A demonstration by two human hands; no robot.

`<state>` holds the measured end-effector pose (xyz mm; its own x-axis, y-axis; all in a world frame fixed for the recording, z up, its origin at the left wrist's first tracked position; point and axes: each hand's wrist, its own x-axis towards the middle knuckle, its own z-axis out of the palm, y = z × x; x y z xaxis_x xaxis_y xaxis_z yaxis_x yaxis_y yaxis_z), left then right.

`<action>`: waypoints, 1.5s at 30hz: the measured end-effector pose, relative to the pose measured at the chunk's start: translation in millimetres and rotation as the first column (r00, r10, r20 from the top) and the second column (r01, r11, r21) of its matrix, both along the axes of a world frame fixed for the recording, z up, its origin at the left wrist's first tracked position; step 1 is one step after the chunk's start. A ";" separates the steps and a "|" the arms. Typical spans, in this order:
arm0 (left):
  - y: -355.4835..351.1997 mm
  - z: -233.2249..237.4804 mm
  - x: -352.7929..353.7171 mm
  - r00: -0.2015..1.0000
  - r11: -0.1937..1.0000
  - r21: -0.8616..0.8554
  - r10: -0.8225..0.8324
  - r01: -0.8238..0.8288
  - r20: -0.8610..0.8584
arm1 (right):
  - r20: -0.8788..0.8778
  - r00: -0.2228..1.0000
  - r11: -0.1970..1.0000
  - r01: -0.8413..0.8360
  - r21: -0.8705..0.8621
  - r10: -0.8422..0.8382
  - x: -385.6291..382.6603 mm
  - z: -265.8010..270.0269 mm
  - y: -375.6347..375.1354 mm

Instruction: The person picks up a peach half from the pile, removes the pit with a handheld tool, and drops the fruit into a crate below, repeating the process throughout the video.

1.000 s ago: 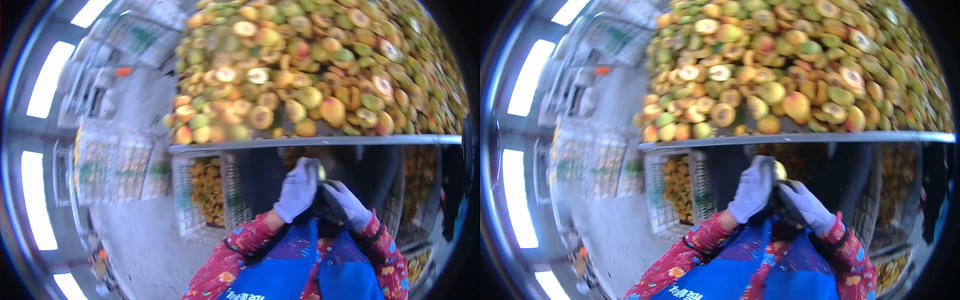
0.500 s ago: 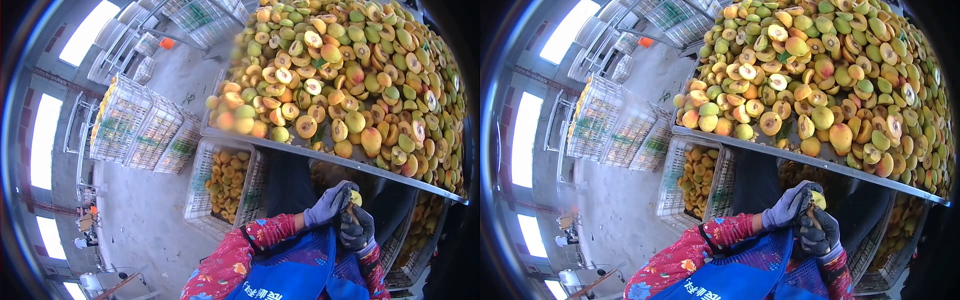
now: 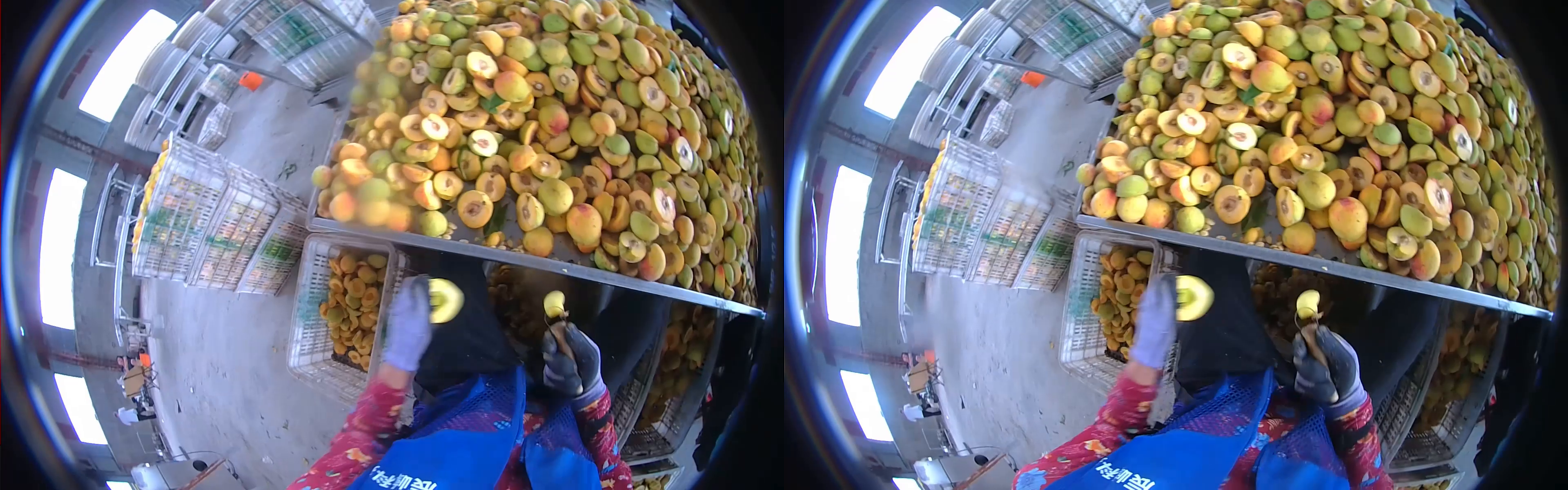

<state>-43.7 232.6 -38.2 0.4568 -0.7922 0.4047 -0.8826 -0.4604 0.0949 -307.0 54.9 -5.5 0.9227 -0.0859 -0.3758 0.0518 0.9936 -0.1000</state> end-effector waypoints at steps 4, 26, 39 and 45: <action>38.5 24.8 36.2 0.850 0.808 0.278 0.454 -0.519 0.268 | 0.018 1.000 0.960 -0.020 0.280 0.016 -13.9 -37.0 -5.3; -138.3 24.0 -11.8 -0.164 0.900 -0.397 -0.425 -0.180 -0.890 | -0.196 0.899 -0.098 -0.253 -0.963 -0.391 20.6 32.1 2.6; -93.1 22.2 -74.3 -0.227 0.950 -0.294 -0.311 -0.105 -0.923 | -0.385 0.824 -0.248 -0.510 -0.824 -0.417 21.7 46.0 16.3; -88.7 28.5 -93.0 0.069 0.954 -0.240 -0.231 -0.180 -0.970 | -0.301 0.863 -0.282 -0.431 -0.857 -0.406 23.3 23.0 17.9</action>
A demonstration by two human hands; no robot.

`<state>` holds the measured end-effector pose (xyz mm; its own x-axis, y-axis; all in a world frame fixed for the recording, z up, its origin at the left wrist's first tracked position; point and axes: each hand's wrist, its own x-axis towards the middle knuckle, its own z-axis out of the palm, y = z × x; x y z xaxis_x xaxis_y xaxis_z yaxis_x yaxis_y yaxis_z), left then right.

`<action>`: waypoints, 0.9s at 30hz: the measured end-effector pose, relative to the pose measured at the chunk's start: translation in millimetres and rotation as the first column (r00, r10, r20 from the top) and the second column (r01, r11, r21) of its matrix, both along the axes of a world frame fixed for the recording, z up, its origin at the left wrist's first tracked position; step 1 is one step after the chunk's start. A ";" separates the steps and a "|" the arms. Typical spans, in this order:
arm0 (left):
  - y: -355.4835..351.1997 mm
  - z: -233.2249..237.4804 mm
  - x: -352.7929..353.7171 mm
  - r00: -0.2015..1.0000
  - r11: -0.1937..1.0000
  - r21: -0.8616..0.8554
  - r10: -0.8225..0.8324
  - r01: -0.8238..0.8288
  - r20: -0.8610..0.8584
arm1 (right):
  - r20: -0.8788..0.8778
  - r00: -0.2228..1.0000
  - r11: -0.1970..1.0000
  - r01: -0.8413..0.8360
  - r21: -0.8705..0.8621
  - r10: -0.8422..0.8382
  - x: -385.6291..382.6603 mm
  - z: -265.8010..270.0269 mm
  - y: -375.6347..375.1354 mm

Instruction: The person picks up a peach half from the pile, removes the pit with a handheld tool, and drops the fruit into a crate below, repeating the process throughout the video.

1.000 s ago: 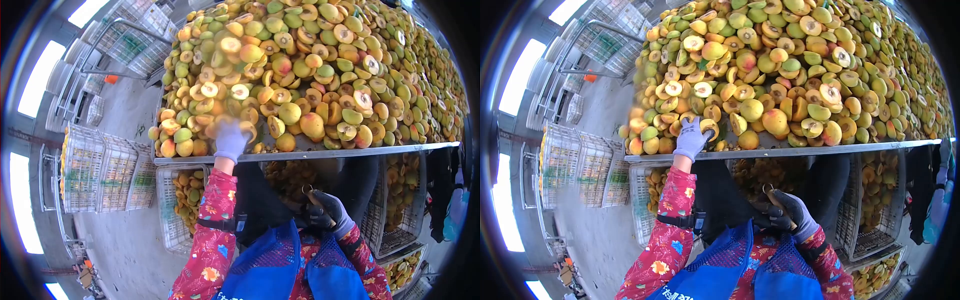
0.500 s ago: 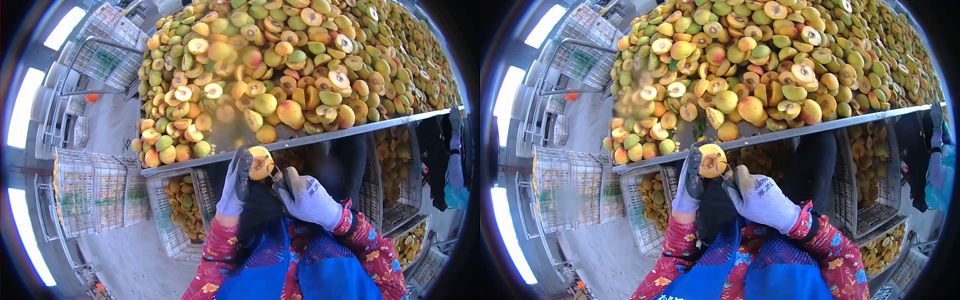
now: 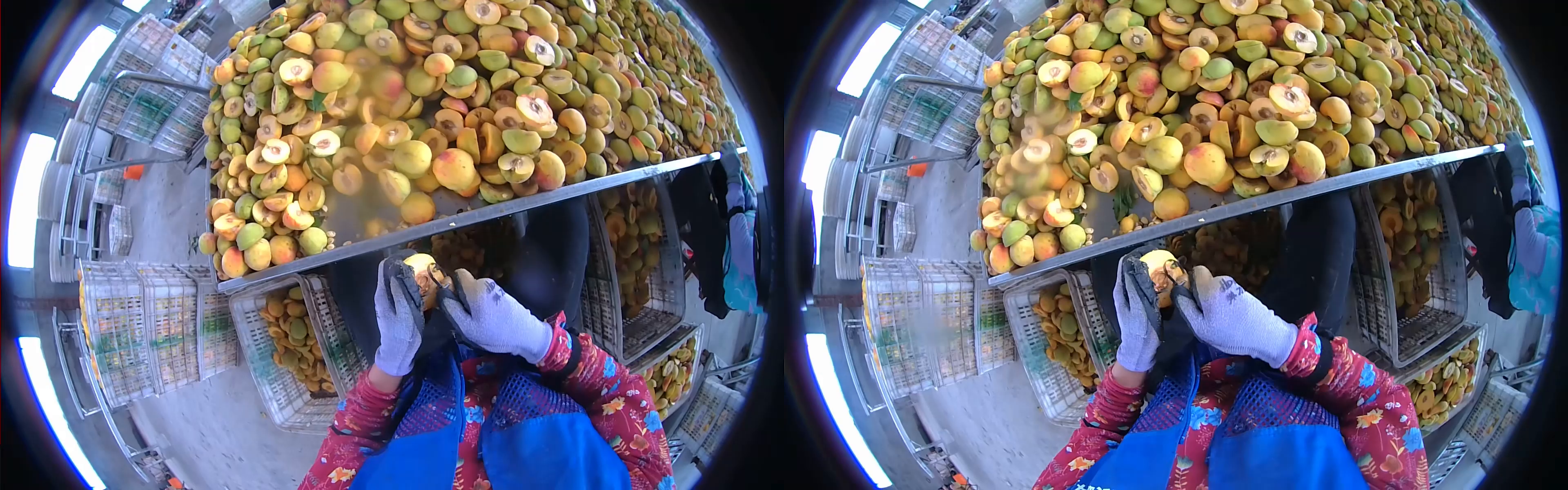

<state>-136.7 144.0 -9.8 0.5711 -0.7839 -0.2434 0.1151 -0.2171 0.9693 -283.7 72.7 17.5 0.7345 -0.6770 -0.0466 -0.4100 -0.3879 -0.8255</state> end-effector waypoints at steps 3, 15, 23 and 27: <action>1.7 -23.5 -3.2 0.988 0.991 -0.116 0.085 -0.070 0.126 | -0.017 1.000 0.998 0.002 0.057 -0.001 1.7 1.7 -4.2; -12.6 8.8 -13.7 0.975 0.990 -0.097 -0.079 0.101 0.205 | 0.173 0.945 0.961 0.276 0.023 -0.276 12.4 -12.1 -9.4; -6.5 -23.9 -7.6 0.994 0.988 -0.127 0.076 -0.087 -0.082 | -0.081 0.995 0.995 0.048 -0.083 -0.055 -14.3 12.1 -3.6; -3.6 -12.9 -9.8 0.926 0.974 -0.154 -0.098 0.164 0.364 | -0.133 0.991 0.976 -0.043 -0.215 0.015 -12.9 4.2 4.5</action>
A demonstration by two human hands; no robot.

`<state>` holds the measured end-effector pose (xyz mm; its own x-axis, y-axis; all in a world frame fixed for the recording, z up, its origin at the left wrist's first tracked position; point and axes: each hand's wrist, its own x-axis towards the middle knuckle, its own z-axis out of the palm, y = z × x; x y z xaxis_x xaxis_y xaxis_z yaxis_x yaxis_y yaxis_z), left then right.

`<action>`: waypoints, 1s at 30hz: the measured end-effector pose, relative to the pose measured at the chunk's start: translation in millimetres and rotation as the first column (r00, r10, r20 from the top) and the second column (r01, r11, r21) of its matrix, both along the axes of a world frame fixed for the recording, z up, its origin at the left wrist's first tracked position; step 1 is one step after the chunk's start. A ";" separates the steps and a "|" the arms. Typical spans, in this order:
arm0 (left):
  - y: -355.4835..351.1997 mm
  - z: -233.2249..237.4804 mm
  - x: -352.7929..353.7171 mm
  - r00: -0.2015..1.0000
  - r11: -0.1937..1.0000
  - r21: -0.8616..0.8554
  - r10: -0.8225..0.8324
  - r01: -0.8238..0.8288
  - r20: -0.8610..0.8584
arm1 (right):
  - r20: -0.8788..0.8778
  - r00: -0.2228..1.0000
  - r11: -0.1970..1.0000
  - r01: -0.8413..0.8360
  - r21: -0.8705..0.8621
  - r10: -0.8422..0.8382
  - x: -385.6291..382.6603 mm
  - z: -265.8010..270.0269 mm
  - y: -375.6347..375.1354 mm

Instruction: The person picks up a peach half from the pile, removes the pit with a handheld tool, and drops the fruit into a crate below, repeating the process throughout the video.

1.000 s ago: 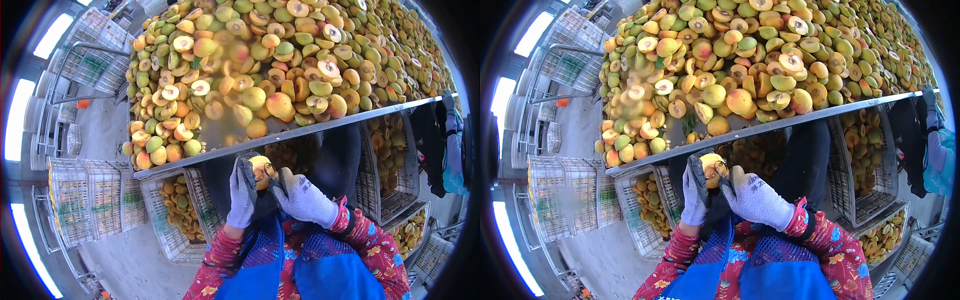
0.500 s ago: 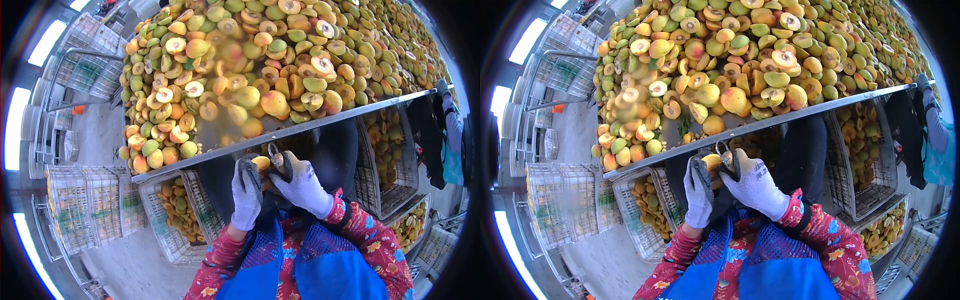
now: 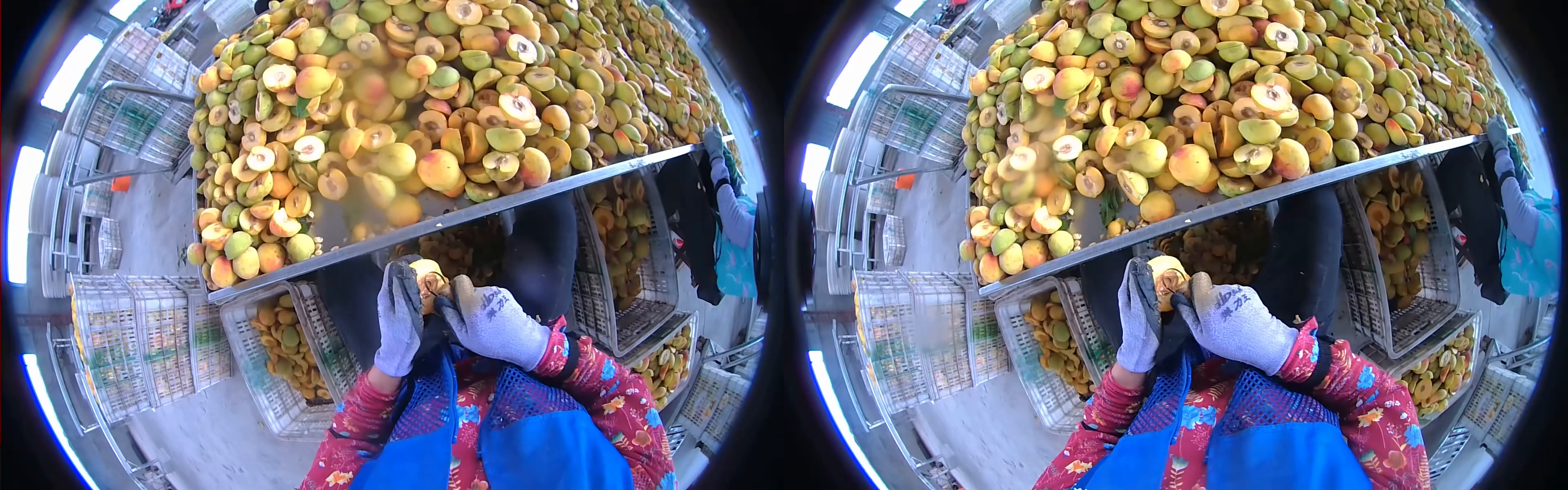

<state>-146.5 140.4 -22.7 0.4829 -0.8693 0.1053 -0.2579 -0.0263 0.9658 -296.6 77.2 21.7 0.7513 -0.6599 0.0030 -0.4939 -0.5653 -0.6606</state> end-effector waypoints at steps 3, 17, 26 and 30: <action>1.9 2.2 -0.4 1.000 0.996 0.093 -0.019 0.018 0.012 | -0.031 1.000 0.999 -0.004 0.054 0.005 1.1 -2.2 2.7; -5.9 19.9 -12.7 0.988 0.981 0.194 -0.060 0.031 0.143 | 0.039 0.998 0.824 0.015 0.566 -0.045 -13.2 -7.1 -4.6; -0.6 -4.5 -7.2 0.945 0.984 0.145 -0.143 0.104 0.293 | 0.000 0.999 0.971 -0.039 0.234 0.040 -17.1 -29.6 12.7; -4.7 14.6 -13.1 0.989 0.988 0.151 -0.066 0.045 0.134 | 0.006 0.999 0.987 0.047 0.151 -0.049 -12.1 -21.1 23.8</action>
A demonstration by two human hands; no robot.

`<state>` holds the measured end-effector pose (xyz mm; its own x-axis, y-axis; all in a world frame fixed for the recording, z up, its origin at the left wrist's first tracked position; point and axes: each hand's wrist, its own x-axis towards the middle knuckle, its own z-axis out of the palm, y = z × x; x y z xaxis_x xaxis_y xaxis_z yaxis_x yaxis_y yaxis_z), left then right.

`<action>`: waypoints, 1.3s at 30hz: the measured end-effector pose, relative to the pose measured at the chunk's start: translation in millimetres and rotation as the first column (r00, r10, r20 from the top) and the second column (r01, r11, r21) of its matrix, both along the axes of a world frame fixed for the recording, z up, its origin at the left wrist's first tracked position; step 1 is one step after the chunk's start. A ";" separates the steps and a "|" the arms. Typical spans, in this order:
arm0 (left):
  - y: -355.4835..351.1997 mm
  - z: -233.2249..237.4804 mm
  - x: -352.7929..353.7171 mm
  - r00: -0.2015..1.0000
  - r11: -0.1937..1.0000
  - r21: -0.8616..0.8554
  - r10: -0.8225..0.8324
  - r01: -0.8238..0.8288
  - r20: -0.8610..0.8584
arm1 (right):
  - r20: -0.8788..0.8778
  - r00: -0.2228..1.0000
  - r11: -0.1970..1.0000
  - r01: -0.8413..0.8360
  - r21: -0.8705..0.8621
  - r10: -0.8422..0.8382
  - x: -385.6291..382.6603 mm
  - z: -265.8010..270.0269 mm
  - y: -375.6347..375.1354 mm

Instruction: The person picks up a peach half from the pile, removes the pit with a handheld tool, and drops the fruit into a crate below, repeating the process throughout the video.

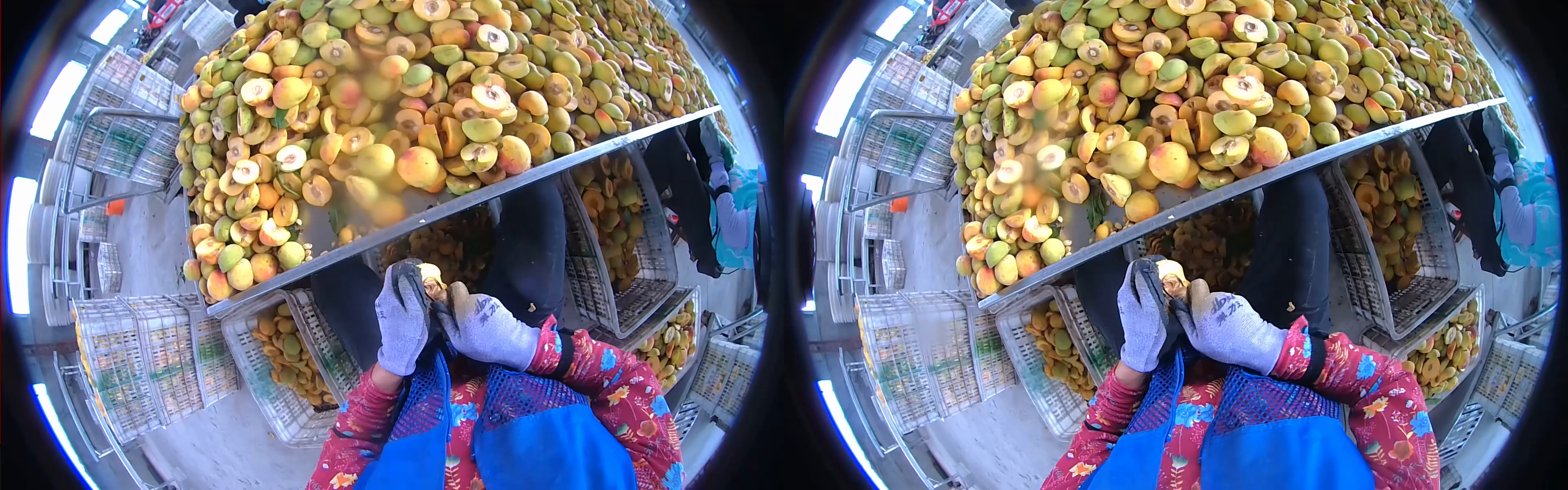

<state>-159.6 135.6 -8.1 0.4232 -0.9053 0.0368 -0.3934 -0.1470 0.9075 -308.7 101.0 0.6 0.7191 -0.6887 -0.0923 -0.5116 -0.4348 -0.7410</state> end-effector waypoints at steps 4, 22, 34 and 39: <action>0.6 -2.2 -2.2 0.990 0.996 0.008 0.092 -0.091 -0.111 | 0.004 0.996 0.996 0.085 0.031 -0.085 5.8 7.3 4.8; 5.7 -2.6 -8.5 0.992 0.997 0.067 0.033 -0.041 0.122 | 0.225 0.967 0.768 -0.056 0.638 -0.116 -8.9 -31.8 -12.3; 7.2 18.7 -18.8 0.998 0.982 -0.186 0.002 0.010 0.065 | 0.322 0.893 -0.006 -0.341 0.940 -0.315 -18.2 -9.8 -18.8; 1.0 4.5 0.7 0.982 0.948 -0.256 -0.177 0.189 0.069 | 0.232 0.872 -0.359 -0.401 0.843 -0.431 -15.2 16.5 -28.1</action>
<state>-158.9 136.6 -3.5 0.2435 -0.9234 0.2966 -0.4319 0.1706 0.8856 -324.0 73.0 17.1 0.9294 0.0138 -0.3689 -0.0642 0.9901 -0.1246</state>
